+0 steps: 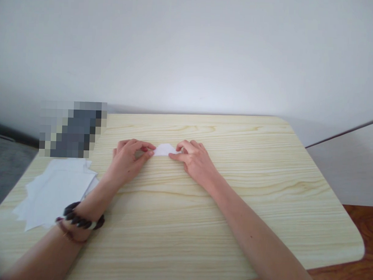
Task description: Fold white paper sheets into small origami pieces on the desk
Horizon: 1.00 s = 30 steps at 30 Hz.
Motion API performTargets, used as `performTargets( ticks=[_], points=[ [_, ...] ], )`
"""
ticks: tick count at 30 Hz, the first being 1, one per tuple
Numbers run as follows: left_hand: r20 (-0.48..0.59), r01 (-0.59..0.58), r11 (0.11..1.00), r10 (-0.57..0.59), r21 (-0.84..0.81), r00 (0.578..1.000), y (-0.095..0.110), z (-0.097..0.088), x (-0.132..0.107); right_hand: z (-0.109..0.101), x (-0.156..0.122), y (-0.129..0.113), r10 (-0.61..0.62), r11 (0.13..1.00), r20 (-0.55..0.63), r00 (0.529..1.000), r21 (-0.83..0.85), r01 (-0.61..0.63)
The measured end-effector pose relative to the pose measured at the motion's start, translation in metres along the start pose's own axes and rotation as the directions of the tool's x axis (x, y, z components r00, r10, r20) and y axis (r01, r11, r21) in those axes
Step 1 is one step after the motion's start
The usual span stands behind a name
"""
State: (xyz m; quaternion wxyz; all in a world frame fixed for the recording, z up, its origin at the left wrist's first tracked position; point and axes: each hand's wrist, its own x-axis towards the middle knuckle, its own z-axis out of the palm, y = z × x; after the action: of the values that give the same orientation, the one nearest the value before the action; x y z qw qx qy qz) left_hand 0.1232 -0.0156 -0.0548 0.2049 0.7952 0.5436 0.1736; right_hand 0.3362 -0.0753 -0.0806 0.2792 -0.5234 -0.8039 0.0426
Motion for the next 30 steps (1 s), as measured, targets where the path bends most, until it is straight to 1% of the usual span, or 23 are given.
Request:
performTargets(
  ticks=[3,5,6,8,10,11,13,16,21,27,30],
  points=[
    [-0.017,-0.031,0.999,0.031,0.008,0.999,-0.0017,0.0020,-0.0022,-0.0030,0.0000,0.0010,-0.017,0.999,-0.036,0.999,0.044,0.019],
    [-0.051,-0.135,0.991,0.135,0.014,0.989,-0.0040,0.0043,-0.0041,-0.0041,0.0008,-0.0011,-0.007,0.999,-0.051,0.999,0.054,0.010],
    [-0.074,-0.223,0.975,0.224,0.018,0.972,-0.0052,0.0055,-0.0049,-0.0044,0.0012,-0.0024,0.001,0.999,-0.054,0.999,0.055,0.002],
    [-0.093,-0.398,0.917,0.398,0.021,0.912,-0.0070,0.0073,-0.0060,-0.0051,0.0021,-0.0048,0.017,0.998,-0.045,0.999,0.060,-0.014],
    [-0.070,-0.492,0.869,0.494,0.044,0.867,-0.0080,0.0079,-0.0062,-0.0057,0.0027,-0.0061,0.029,0.997,-0.029,0.999,0.072,-0.027],
    [-0.056,-0.511,0.858,0.514,0.056,0.856,-0.0082,0.0078,-0.0060,-0.0060,0.0030,-0.0063,0.035,0.996,-0.022,0.999,0.080,-0.033],
    [-0.041,-0.521,0.851,0.524,0.068,0.851,-0.0085,0.0076,-0.0051,-0.0064,0.0036,-0.0062,0.048,0.994,-0.014,0.999,0.100,-0.046],
    [-0.062,-0.528,0.848,0.529,0.043,0.846,-0.0094,0.0081,-0.0027,-0.0068,0.0043,-0.0062,0.065,0.989,-0.007,0.998,0.130,-0.064],
    [-0.075,-0.576,0.817,0.574,-0.010,0.815,-0.0084,0.0094,0.0007,-0.0073,0.0051,-0.0067,0.079,0.990,0.010,0.997,0.120,-0.079],
    [-0.084,-0.608,0.792,0.610,0.048,0.788,-0.0064,0.0090,0.0000,-0.0057,0.0049,-0.0063,0.053,0.994,0.005,0.999,0.094,-0.053],
    [-0.086,-0.607,0.793,0.610,0.055,0.788,-0.0062,0.0090,-0.0004,-0.0054,0.0046,-0.0070,0.051,0.995,0.006,0.999,0.084,-0.051]
  ],
)
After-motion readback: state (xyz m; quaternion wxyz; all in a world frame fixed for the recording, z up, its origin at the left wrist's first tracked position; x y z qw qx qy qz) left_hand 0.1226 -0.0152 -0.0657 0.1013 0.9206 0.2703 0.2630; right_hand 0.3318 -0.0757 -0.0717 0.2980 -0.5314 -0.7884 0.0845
